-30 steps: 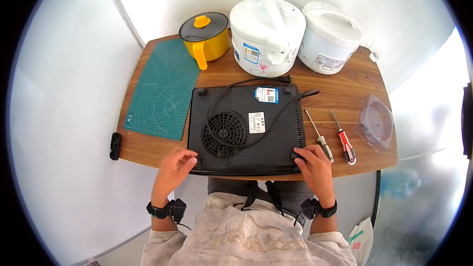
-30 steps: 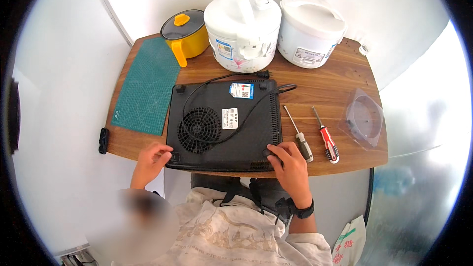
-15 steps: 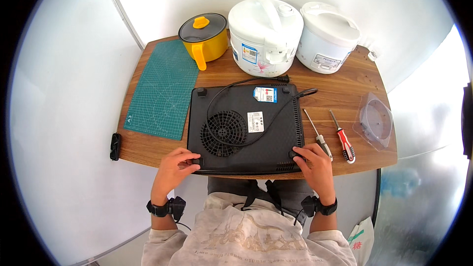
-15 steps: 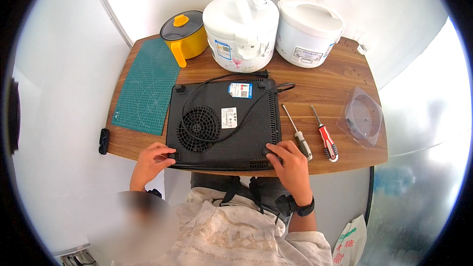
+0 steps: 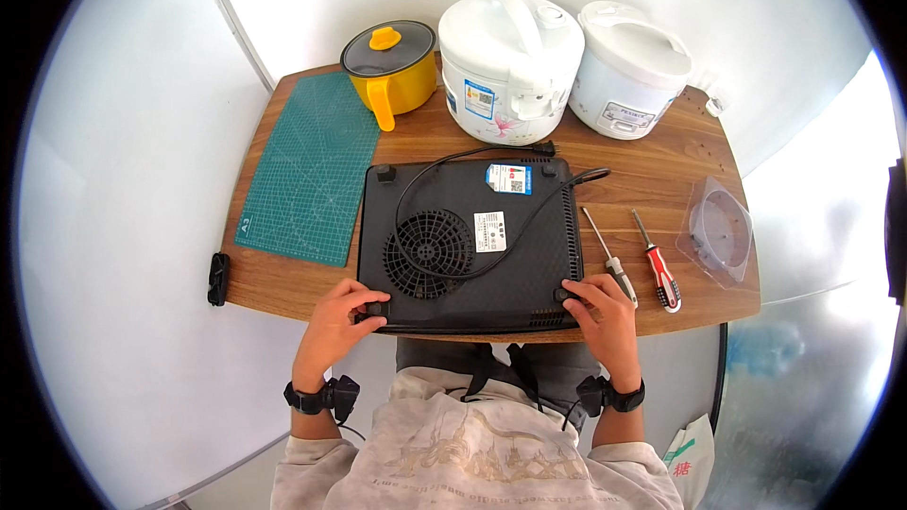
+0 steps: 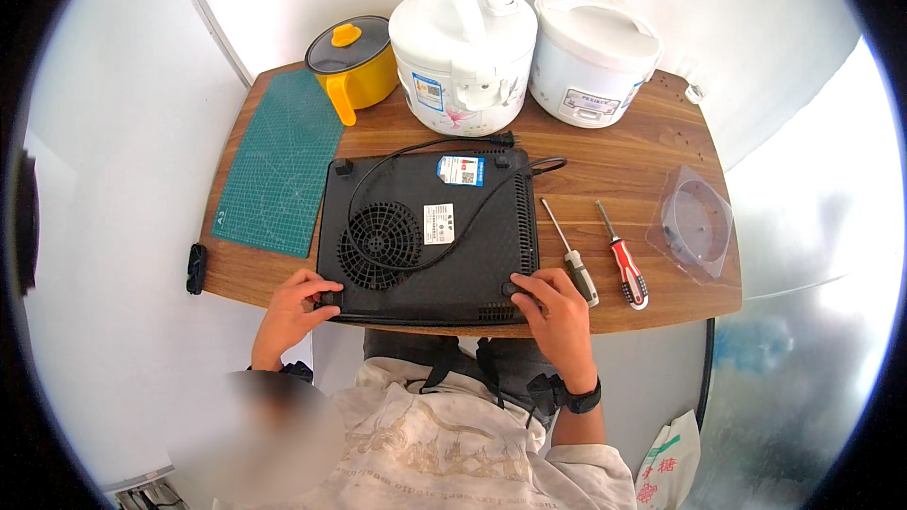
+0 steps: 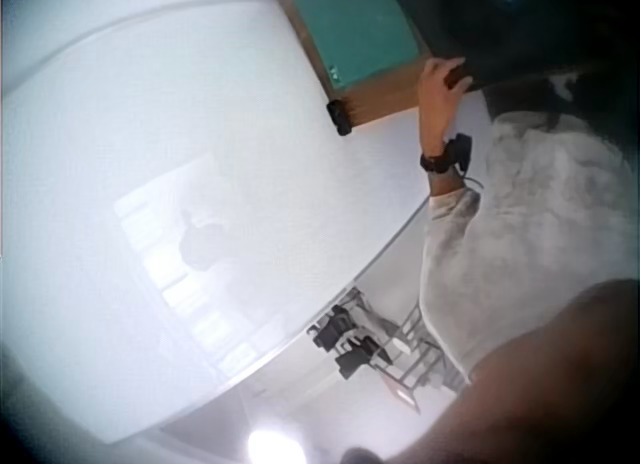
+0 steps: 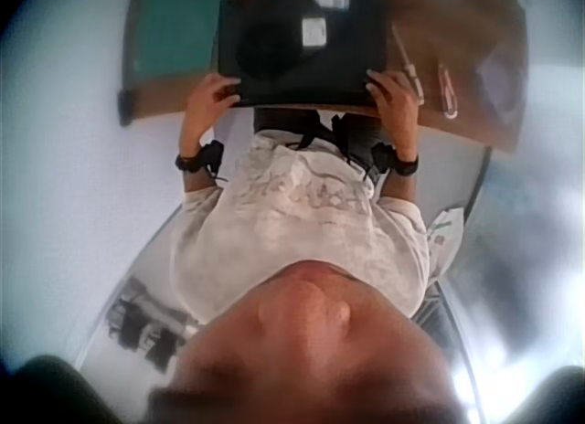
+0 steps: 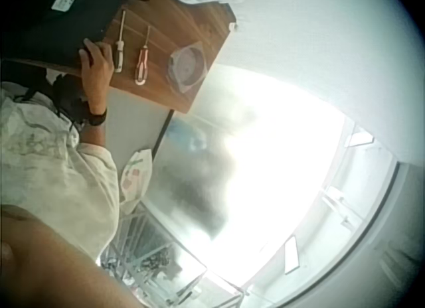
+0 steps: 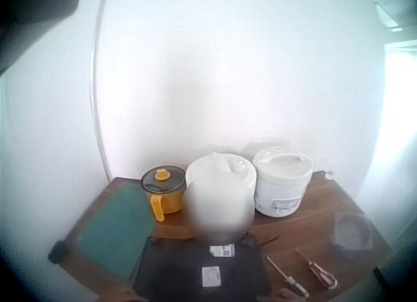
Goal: The person assembles a white rice cooker by inserting a small plastic component into the lid and securing it with a screwdriver. They then place the lid on the cooker body and tighten the screws. Finally, they move a yellow pot and a black appliance on the table.
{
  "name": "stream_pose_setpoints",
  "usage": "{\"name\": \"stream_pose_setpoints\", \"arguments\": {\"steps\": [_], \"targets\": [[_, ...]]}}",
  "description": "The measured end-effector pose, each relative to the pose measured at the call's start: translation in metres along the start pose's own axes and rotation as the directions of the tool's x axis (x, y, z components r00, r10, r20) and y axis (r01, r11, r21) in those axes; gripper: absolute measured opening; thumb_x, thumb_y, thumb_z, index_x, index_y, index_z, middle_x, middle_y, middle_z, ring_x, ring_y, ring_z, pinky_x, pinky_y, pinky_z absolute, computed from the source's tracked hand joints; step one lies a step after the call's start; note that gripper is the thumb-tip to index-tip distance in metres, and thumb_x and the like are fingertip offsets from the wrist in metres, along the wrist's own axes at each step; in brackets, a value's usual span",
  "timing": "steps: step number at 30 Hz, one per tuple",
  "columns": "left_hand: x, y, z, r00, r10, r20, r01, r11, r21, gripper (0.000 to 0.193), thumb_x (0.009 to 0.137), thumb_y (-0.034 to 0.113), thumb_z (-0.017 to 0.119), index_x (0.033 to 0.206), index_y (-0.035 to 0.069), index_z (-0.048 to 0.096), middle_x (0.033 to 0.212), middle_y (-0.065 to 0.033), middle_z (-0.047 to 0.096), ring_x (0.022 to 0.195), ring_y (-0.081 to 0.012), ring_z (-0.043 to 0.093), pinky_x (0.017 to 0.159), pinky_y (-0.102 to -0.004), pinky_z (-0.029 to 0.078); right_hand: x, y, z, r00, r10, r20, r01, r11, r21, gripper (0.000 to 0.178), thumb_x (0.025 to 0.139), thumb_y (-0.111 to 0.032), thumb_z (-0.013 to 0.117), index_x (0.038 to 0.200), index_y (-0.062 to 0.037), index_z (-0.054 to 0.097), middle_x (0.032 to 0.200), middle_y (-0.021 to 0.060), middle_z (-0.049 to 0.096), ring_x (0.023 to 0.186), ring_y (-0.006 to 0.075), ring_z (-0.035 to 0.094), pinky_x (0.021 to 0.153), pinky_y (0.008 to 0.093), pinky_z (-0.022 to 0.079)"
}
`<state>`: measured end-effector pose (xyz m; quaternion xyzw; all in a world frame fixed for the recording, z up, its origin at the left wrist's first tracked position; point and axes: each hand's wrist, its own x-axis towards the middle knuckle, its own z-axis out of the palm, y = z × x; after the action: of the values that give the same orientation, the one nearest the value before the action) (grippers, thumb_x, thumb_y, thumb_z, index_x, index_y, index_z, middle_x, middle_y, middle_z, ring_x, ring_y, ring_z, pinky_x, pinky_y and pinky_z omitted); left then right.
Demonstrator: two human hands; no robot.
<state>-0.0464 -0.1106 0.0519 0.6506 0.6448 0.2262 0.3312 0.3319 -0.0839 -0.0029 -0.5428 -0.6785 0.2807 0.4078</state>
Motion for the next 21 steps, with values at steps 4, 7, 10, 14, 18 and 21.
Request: {"name": "stream_pose_setpoints", "arguments": {"steps": [4,7,10,14,18,21], "targets": [[-0.0001,-0.0025,0.0016,1.0,0.009,-0.017,-0.009,1.0,0.004,0.034,0.077,0.002,0.081,0.111,0.005,0.075,0.096,-0.0041,0.057,0.079,-0.0157,0.057,0.068,-0.0279,0.047,-0.0002,-0.0007,-0.0008,1.0,-0.003,0.003,0.003,1.0,0.007,0.024,0.086,-0.004,0.076,0.111,-0.0044,0.076,0.101,0.0113,0.065,0.081,0.0256,0.066,0.069,0.0331,0.055],[0.0004,-0.0025,0.0017,1.0,-0.005,-0.012,0.005,1.0,0.004,0.035,0.078,0.002,0.081,0.112,0.005,0.075,0.097,-0.0046,0.057,0.079,-0.0159,0.056,0.068,-0.0281,0.047,0.0002,-0.0028,-0.0012,1.0,0.007,0.011,-0.007,1.0,0.015,0.024,0.087,-0.003,0.076,0.111,-0.0041,0.076,0.101,0.0111,0.065,0.081,0.0246,0.066,0.068,0.0324,0.056],[-0.0004,0.0005,0.0001,1.0,-0.02,-0.004,0.02,0.999,0.027,0.036,0.078,0.001,0.082,0.113,0.006,0.075,0.098,-0.0049,0.058,0.079,-0.0174,0.059,0.071,-0.0301,0.051,0.0007,-0.0031,-0.0019,1.0,0.004,0.014,-0.005,1.0,0.022,0.024,0.087,-0.003,0.076,0.111,-0.0038,0.076,0.101,0.011,0.065,0.08,0.0239,0.066,0.068,0.0318,0.057],[-0.0004,0.0005,-0.0001,1.0,-0.003,-0.008,0.003,0.999,0.035,0.036,0.079,0.002,0.082,0.113,0.006,0.075,0.099,-0.0052,0.059,0.079,-0.0179,0.06,0.072,-0.0302,0.051,0.0009,-0.0045,-0.0022,1.0,0.007,0.016,-0.007,1.0,0.027,0.024,0.088,-0.003,0.075,0.112,-0.0036,0.075,0.101,0.011,0.064,0.08,0.0237,0.066,0.068,0.0316,0.057],[-0.0005,0.0012,-0.0009,1.0,0.001,-0.009,-0.001,0.999,0.042,0.036,0.079,0.003,0.082,0.113,0.006,0.075,0.099,-0.0057,0.059,0.079,-0.0183,0.061,0.072,-0.0305,0.052,0.0007,-0.0052,-0.0025,1.0,0.016,0.023,-0.016,1.0,0.023,0.024,0.088,-0.003,0.075,0.112,-0.0035,0.075,0.101,0.0108,0.064,0.081,0.0234,0.066,0.069,0.0314,0.057],[-0.0009,0.0024,-0.0009,1.0,0.002,-0.013,-0.002,0.999,0.051,0.036,0.078,0.003,0.082,0.113,0.006,0.075,0.099,-0.0058,0.059,0.079,-0.0185,0.062,0.072,-0.0306,0.052,0.0009,-0.0042,-0.0026,1.0,0.017,0.024,-0.017,1.0,0.017,0.024,0.088,-0.003,0.075,0.112,-0.0037,0.075,0.102,0.0106,0.063,0.08,0.0231,0.066,0.069,0.0314,0.057]]}}
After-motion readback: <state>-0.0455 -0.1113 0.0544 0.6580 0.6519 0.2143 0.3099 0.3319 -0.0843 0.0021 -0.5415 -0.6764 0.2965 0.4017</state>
